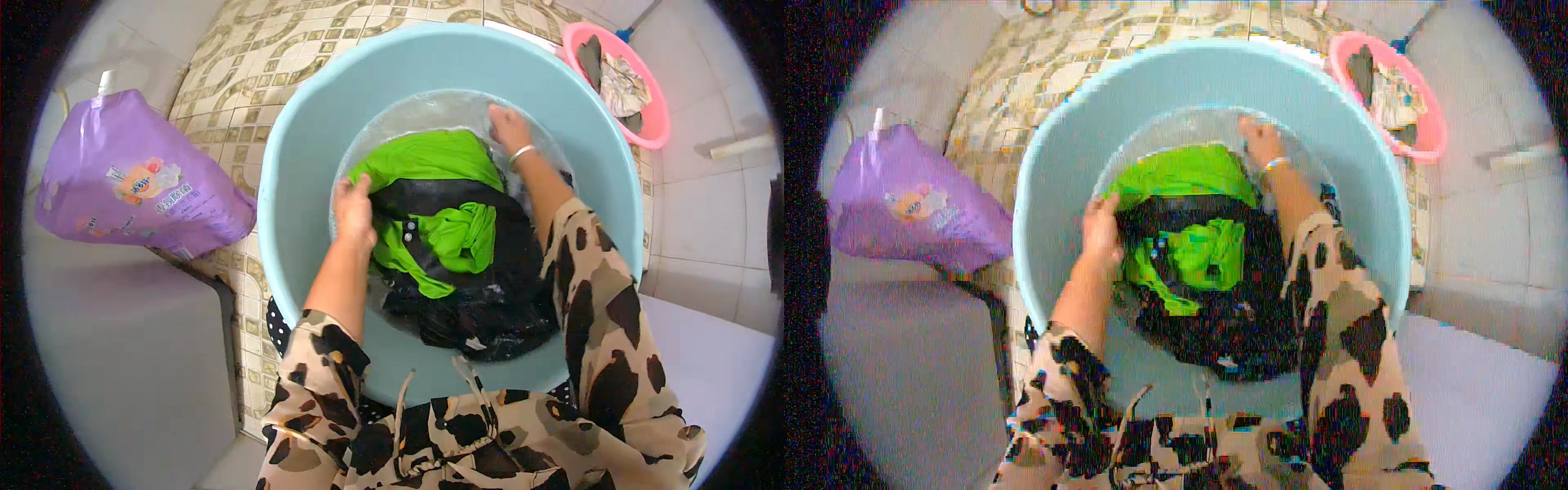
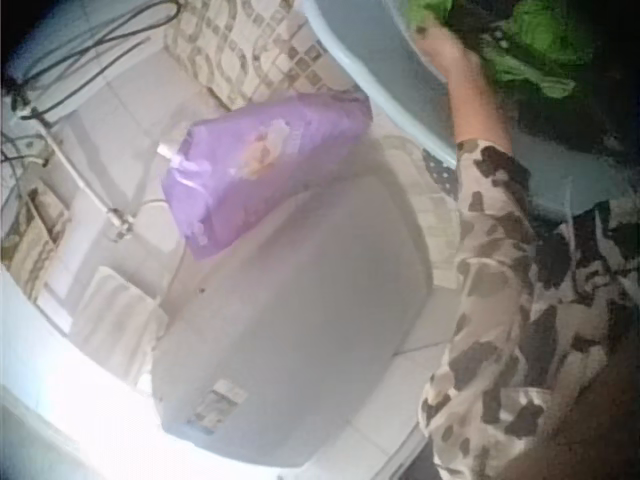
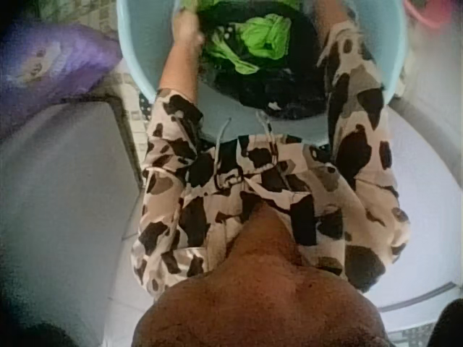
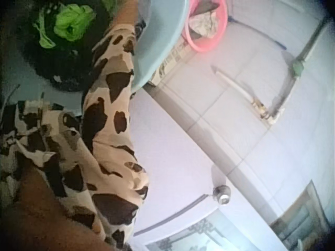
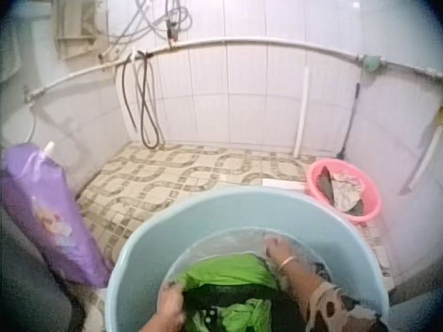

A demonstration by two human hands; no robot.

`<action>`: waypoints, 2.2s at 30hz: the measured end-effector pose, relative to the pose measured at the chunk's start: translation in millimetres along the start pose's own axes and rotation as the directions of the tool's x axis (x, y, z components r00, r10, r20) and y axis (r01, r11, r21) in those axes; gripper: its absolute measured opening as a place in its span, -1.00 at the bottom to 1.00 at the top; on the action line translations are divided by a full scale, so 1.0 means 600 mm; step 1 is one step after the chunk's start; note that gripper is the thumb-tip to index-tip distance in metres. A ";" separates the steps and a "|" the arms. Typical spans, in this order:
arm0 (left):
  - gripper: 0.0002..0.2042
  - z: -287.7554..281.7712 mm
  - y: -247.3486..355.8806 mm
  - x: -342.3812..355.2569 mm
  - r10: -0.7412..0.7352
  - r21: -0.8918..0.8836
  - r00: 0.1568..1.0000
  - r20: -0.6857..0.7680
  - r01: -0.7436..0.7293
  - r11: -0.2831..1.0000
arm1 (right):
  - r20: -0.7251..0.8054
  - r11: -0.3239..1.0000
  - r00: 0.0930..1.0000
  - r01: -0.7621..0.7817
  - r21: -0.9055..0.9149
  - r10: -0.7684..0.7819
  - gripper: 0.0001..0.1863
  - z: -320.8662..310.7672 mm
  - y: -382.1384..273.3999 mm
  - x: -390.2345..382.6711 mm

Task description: Washing various clothing items by hand in a basin with water and detergent.

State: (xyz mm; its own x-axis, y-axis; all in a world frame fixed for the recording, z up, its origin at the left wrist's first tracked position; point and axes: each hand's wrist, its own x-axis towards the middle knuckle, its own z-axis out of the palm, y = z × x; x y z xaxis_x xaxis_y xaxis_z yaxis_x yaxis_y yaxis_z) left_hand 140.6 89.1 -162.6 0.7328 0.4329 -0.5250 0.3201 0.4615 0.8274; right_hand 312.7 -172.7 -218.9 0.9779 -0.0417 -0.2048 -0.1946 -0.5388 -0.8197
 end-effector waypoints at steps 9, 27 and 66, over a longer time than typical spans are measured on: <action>-0.56 -0.020 -0.048 0.004 -0.170 0.059 0.981 -0.092 0.176 0.983 | 0.376 0.778 0.818 0.552 -0.299 -0.436 -0.61 0.076 -0.047 -0.106; -0.49 -0.045 -0.013 0.014 -0.059 -0.341 0.644 0.763 0.478 0.809 | 0.285 0.672 0.641 0.740 0.017 -0.713 -0.84 0.149 -0.255 -0.372; -0.49 0.096 -0.022 -0.214 -0.342 -0.140 0.879 0.332 0.404 0.904 | 0.170 0.882 0.932 0.358 -0.305 -0.319 -0.70 0.021 -0.201 -0.358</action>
State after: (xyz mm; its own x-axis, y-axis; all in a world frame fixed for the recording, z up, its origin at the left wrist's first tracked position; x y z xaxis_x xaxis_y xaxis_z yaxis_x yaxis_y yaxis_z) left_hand 77.1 -16.8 -94.6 0.7343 -0.0339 -0.6779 0.5011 0.7009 0.5077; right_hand 124.9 -88.2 -83.0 0.9609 0.2762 -0.0200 0.2016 -0.7473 -0.6332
